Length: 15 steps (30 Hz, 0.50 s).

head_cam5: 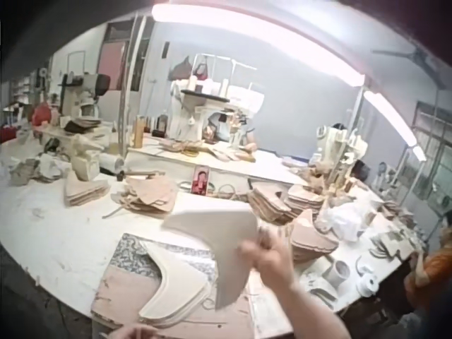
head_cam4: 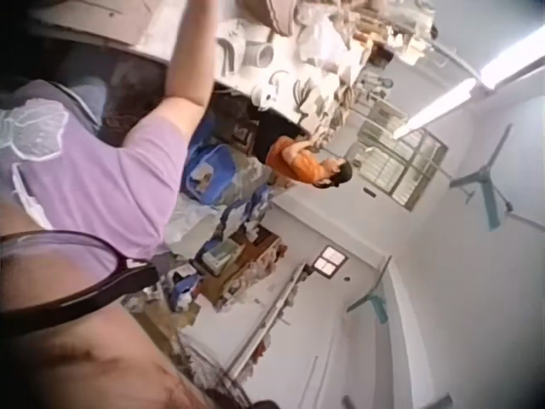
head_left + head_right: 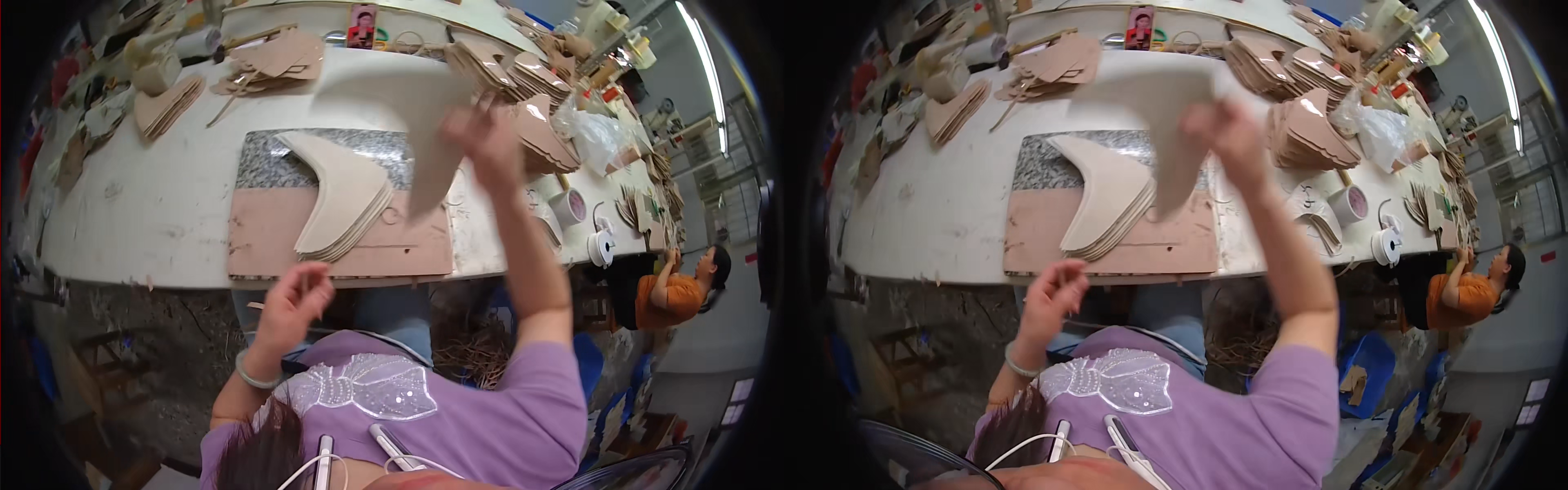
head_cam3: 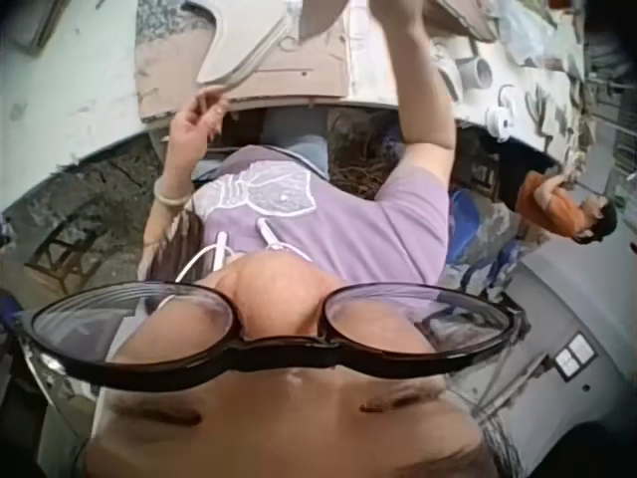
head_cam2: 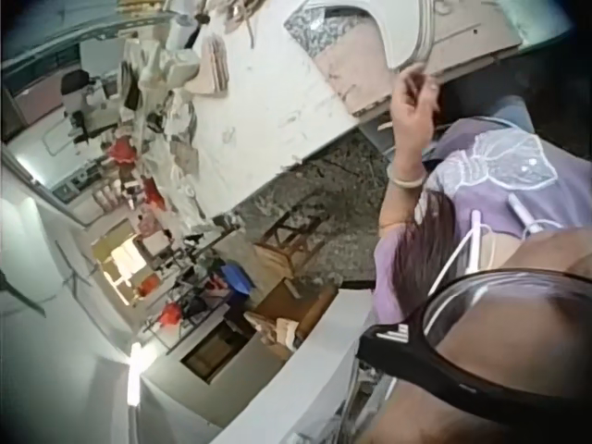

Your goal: The person applies adhesive strips along the curved edges of shoe components by hand, presses them into place, and trims the excess strip using snips.

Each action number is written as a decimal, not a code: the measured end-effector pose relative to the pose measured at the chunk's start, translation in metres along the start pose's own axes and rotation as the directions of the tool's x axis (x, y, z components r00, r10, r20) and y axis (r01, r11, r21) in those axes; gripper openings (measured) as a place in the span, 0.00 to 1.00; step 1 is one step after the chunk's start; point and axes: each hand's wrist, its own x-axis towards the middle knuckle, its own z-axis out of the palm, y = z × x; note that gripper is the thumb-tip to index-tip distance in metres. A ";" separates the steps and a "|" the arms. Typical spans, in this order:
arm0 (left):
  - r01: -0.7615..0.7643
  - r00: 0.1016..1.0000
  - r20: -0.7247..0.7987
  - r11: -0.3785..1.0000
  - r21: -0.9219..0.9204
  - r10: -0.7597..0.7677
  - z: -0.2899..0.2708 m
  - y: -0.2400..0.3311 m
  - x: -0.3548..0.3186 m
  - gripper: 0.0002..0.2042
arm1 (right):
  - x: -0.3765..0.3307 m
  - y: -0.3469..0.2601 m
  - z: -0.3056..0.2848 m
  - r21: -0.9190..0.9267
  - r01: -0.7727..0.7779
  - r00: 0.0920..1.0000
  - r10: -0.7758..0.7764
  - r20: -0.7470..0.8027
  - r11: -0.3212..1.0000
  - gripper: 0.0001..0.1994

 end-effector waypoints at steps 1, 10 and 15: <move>0.013 1.000 -0.021 0.999 -0.038 -0.014 -0.016 0.004 0.001 0.11 | 0.048 0.025 -0.037 0.069 0.085 0.994 -0.089 0.066 0.994 0.11; -0.169 0.982 -0.023 0.803 -0.571 0.189 -0.078 0.059 0.011 0.17 | 0.129 -0.053 -0.008 -0.221 0.192 0.980 -0.199 -0.012 0.956 0.12; -0.277 0.941 -0.066 0.643 -0.714 0.332 -0.090 0.058 0.001 0.18 | -0.051 -0.050 0.150 -0.033 0.305 0.801 -0.238 0.549 0.952 0.08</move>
